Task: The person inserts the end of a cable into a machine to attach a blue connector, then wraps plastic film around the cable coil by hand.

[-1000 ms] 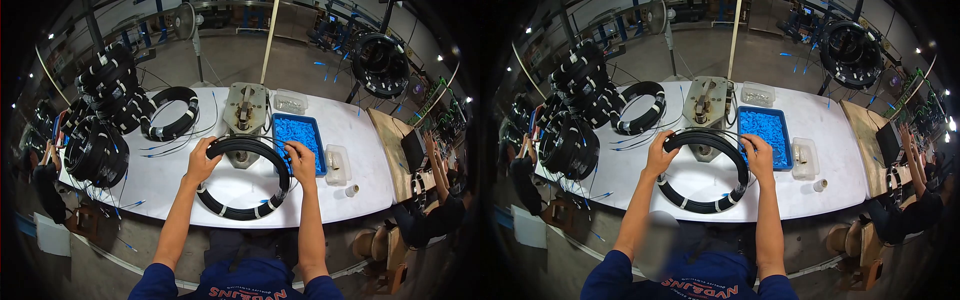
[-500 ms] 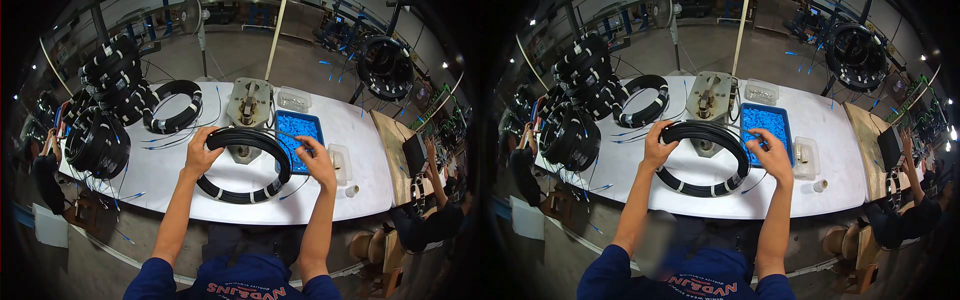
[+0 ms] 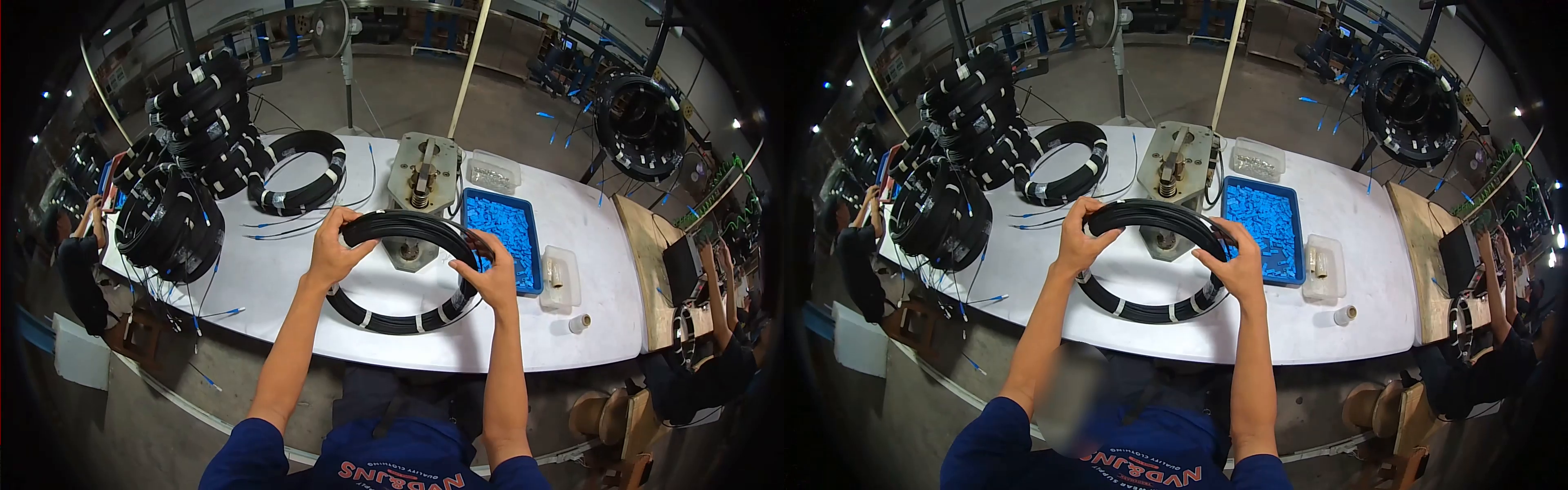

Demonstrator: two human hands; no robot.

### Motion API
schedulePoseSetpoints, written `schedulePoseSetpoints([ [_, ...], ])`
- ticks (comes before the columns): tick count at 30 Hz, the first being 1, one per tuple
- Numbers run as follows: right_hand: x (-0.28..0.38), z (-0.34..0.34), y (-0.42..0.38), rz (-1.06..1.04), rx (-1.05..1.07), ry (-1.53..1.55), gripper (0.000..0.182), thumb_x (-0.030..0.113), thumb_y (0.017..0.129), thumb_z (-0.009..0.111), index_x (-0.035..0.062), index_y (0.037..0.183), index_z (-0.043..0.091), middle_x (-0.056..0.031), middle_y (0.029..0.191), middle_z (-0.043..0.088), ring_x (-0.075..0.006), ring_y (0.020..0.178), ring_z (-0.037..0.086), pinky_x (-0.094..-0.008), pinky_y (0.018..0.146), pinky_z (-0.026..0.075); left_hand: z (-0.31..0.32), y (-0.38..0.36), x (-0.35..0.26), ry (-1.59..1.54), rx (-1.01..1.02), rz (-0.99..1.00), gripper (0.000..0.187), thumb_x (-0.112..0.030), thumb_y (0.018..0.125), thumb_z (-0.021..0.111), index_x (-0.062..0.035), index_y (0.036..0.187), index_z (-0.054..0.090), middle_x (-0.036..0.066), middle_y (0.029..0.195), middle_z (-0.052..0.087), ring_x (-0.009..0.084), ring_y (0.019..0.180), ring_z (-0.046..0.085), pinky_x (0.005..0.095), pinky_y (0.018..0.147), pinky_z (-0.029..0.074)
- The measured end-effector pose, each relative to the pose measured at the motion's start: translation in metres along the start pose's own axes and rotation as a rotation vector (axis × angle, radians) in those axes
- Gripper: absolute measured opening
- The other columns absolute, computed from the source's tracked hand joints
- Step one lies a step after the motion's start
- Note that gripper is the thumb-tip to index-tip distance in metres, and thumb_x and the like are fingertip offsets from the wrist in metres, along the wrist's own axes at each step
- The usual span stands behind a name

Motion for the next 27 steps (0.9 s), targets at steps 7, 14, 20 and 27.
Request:
schedulePoseSetpoints([
  [7,-0.016,0.020,0.000,0.070,-0.069,0.200,0.061,0.007,0.072,0.082,0.0050,0.128,0.060,-0.0114,0.110,0.068,-0.0161,0.095,0.066,-0.0302,0.084,0.054,0.000,0.002,-0.002,0.007,0.004,0.048,0.037,-0.008,0.071,0.082,-0.0011,0.097,0.057,0.008,0.091,0.059,0.0184,0.081,0.059,0.0293,0.074,0.048],
  [14,-0.009,0.024,0.017,0.038,-0.043,0.064,0.057,0.006,0.071,0.078,0.0056,0.125,0.063,-0.0107,0.104,0.069,-0.0177,0.085,0.067,-0.0301,0.080,0.054,0.006,-0.001,0.039,-0.087,-0.025,-0.074,0.038,-0.006,0.075,0.081,-0.0015,0.102,0.055,0.007,0.093,0.064,0.0137,0.084,0.062,0.0281,0.078,0.050],
  [20,-0.008,0.028,0.036,-0.037,-0.072,0.031,0.052,0.007,0.070,0.075,0.0039,0.121,0.065,-0.0119,0.103,0.071,-0.0176,0.083,0.067,-0.0296,0.079,0.054,0.012,-0.016,0.059,-0.231,-0.145,-0.152,0.039,-0.007,0.079,0.079,-0.0010,0.107,0.053,0.009,0.096,0.065,0.0131,0.083,0.064,0.0282,0.076,0.052],
  [27,-0.026,0.023,0.037,0.057,-0.050,-0.028,0.056,0.014,0.072,0.082,0.0028,0.123,0.062,-0.0099,0.100,0.072,-0.0157,0.089,0.068,-0.0293,0.081,0.053,0.013,-0.004,0.070,0.028,0.026,-0.178,0.049,-0.021,0.078,0.082,0.0005,0.113,0.054,0.011,0.095,0.067,0.0138,0.084,0.063,0.0294,0.079,0.050],
])
Point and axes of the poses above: each hand's wrist, its own y-axis towards the middle knuckle, its own z-axis out of the palm, x = y × z, the point moved 8 cm from there along y, towards the middle knuckle
